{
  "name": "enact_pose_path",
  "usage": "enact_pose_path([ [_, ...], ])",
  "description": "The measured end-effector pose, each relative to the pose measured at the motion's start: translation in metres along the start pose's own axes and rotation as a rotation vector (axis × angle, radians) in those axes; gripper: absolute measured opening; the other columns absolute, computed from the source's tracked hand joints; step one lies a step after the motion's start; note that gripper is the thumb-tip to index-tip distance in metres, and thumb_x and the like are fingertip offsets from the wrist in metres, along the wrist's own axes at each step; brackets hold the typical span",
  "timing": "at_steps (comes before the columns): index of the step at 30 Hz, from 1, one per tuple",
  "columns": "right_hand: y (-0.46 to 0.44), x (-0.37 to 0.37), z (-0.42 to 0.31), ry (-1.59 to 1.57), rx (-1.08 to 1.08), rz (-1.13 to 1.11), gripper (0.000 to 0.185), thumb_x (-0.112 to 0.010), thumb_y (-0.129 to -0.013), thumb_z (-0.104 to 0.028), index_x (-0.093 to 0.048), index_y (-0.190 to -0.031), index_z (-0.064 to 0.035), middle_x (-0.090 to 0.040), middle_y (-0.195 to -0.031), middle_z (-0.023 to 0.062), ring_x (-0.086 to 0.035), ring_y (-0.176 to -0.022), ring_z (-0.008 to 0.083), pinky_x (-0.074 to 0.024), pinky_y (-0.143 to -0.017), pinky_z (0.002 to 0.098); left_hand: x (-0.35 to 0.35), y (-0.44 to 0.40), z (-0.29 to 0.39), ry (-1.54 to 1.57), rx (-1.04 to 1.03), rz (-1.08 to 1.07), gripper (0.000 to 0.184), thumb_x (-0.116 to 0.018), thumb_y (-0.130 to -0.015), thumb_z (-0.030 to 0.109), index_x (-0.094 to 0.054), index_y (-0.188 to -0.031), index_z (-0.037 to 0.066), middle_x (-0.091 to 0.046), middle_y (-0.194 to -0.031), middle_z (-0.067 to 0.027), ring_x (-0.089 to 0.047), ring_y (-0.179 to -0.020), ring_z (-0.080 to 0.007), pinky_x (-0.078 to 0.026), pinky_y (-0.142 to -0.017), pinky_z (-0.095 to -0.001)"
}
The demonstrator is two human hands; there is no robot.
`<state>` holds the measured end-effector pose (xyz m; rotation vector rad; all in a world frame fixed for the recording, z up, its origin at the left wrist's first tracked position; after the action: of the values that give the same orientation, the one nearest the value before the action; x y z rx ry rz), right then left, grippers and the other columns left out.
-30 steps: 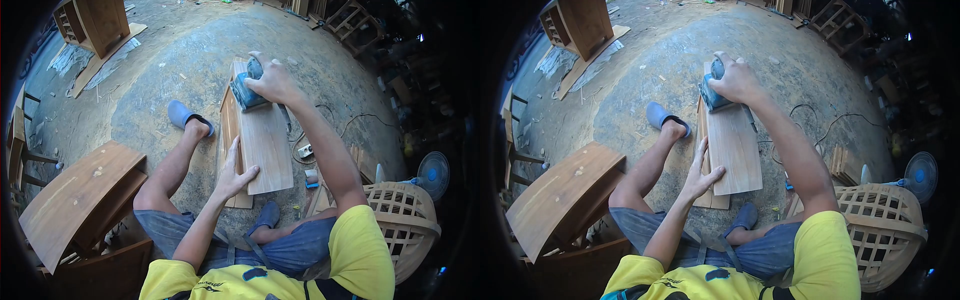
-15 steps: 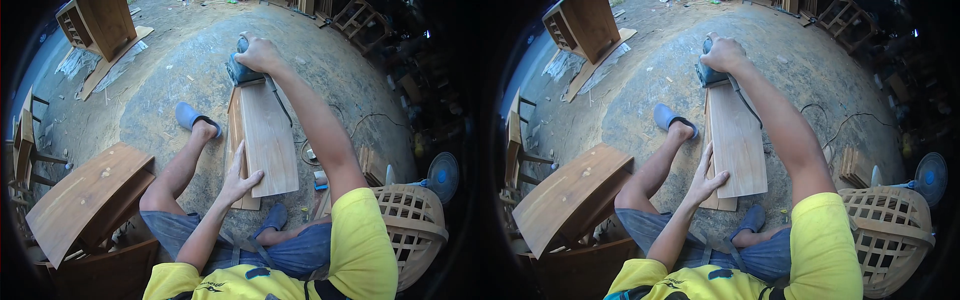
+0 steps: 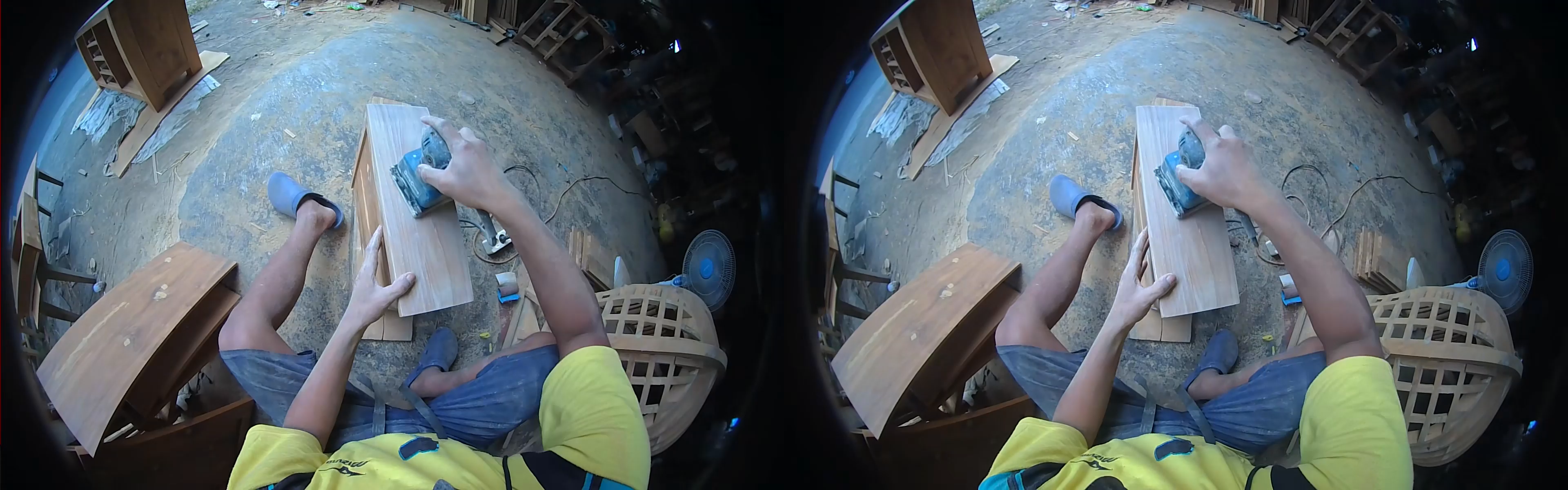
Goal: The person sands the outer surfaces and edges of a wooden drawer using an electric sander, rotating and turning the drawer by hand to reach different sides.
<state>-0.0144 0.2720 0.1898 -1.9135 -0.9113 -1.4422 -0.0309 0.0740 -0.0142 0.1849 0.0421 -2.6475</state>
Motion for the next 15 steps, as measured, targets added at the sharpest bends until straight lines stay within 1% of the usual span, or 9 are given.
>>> enact_pose_path([
  [1,0.027,0.001,-0.005,-0.024,0.009,-0.015,0.082,-0.079,-0.084,-0.037,-0.050,-0.158,-0.0193,-0.065,-0.111,0.0299,-0.069,-0.108,0.0460,-0.0543,-0.100,0.0514,-0.001,0.000,-0.001,0.007,0.000,0.000,0.117,-0.085,-0.086,0.043,-0.019,-0.170,-0.004,-0.031,-0.171,-0.0270,-0.029,-0.161,-0.0371,-0.023,-0.132,-0.0468],
  [3,0.062,0.002,-0.011,-0.037,0.040,-0.020,0.082,-0.080,-0.083,-0.036,-0.050,-0.158,-0.0194,-0.064,-0.108,0.0285,-0.069,-0.106,0.0453,-0.0547,-0.098,0.0511,-0.004,0.000,-0.001,0.094,-0.023,0.004,0.117,-0.086,-0.086,0.040,-0.018,-0.170,-0.004,-0.031,-0.172,-0.0262,-0.029,-0.161,-0.0361,-0.023,-0.132,-0.0458],
  [5,0.066,0.003,-0.012,-0.058,0.065,-0.029,0.081,-0.081,-0.083,-0.034,-0.051,-0.157,-0.0194,-0.064,-0.106,0.0270,-0.069,-0.103,0.0447,-0.0552,-0.096,0.0508,-0.007,-0.001,-0.003,0.131,-0.023,0.007,0.116,-0.086,-0.087,0.038,-0.018,-0.170,-0.004,-0.031,-0.172,-0.0258,-0.028,-0.161,-0.0355,-0.022,-0.132,-0.0454],
  [7,0.045,0.004,-0.001,-0.037,0.017,-0.009,0.079,-0.080,-0.084,-0.035,-0.051,-0.156,-0.0182,-0.065,-0.108,0.0278,-0.070,-0.102,0.0453,-0.0559,-0.095,0.0512,-0.008,0.002,-0.003,0.152,-0.014,-0.003,0.115,-0.086,-0.087,0.036,-0.017,-0.170,-0.004,-0.030,-0.172,-0.0255,-0.028,-0.162,-0.0349,-0.022,-0.132,-0.0450],
  [8,0.025,0.004,0.007,-0.027,0.000,0.033,0.079,-0.078,-0.084,-0.037,-0.051,-0.156,-0.0174,-0.067,-0.112,0.0295,-0.070,-0.103,0.0459,-0.0561,-0.097,0.0513,-0.007,0.002,-0.002,0.147,-0.015,-0.006,0.114,-0.086,-0.088,0.035,-0.017,-0.170,-0.004,-0.030,-0.172,-0.0253,-0.028,-0.162,-0.0347,-0.021,-0.132,-0.0447],
  [10,-0.022,0.003,0.021,-0.002,0.001,0.069,0.081,-0.076,-0.085,-0.040,-0.050,-0.159,-0.0180,-0.069,-0.118,0.0326,-0.070,-0.111,0.0467,-0.0569,-0.101,0.0522,-0.006,0.001,0.000,0.132,-0.020,-0.004,0.114,-0.086,-0.088,0.033,-0.017,-0.170,-0.004,-0.030,-0.172,-0.0250,-0.027,-0.162,-0.0344,-0.020,-0.133,-0.0445],
  [12,-0.075,0.001,0.033,0.014,-0.026,0.084,0.083,-0.075,-0.082,-0.043,-0.051,-0.158,-0.0184,-0.071,-0.123,0.0331,-0.070,-0.119,0.0443,-0.0565,-0.104,0.0505,-0.004,0.001,-0.001,0.127,-0.020,0.000,0.115,-0.087,-0.087,0.035,-0.018,-0.170,-0.004,-0.031,-0.172,-0.0251,-0.027,-0.162,-0.0350,-0.020,-0.133,-0.0467],
  [13,-0.101,-0.002,0.039,0.029,-0.033,0.094,0.085,-0.075,-0.082,-0.044,-0.050,-0.159,-0.0185,-0.071,-0.127,0.0316,-0.069,-0.122,0.0434,-0.0558,-0.106,0.0504,-0.003,0.000,0.000,0.119,-0.025,0.000,0.115,-0.087,-0.087,0.035,-0.018,-0.170,-0.004,-0.031,-0.172,-0.0251,-0.027,-0.162,-0.0350,-0.020,-0.133,-0.0467],
  [15,-0.145,-0.002,0.044,0.066,-0.078,0.085,0.087,-0.074,-0.082,-0.046,-0.049,-0.160,-0.0185,-0.071,-0.133,0.0279,-0.068,-0.127,0.0423,-0.0544,-0.109,0.0503,-0.004,0.000,-0.001,0.125,0.029,-0.016,0.118,-0.087,-0.085,0.028,-0.013,-0.171,-0.005,-0.027,-0.174,-0.0249,-0.028,-0.162,-0.0346,-0.024,-0.132,-0.0456],
])
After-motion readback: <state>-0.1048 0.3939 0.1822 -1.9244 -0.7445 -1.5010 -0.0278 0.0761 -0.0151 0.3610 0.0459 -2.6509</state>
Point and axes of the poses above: each hand's wrist, its own y-axis away from the middle knuckle, its own x-axis out of the back of the hand, z = x × y, the point moved 9 cm from there along -y, towards the middle knuckle
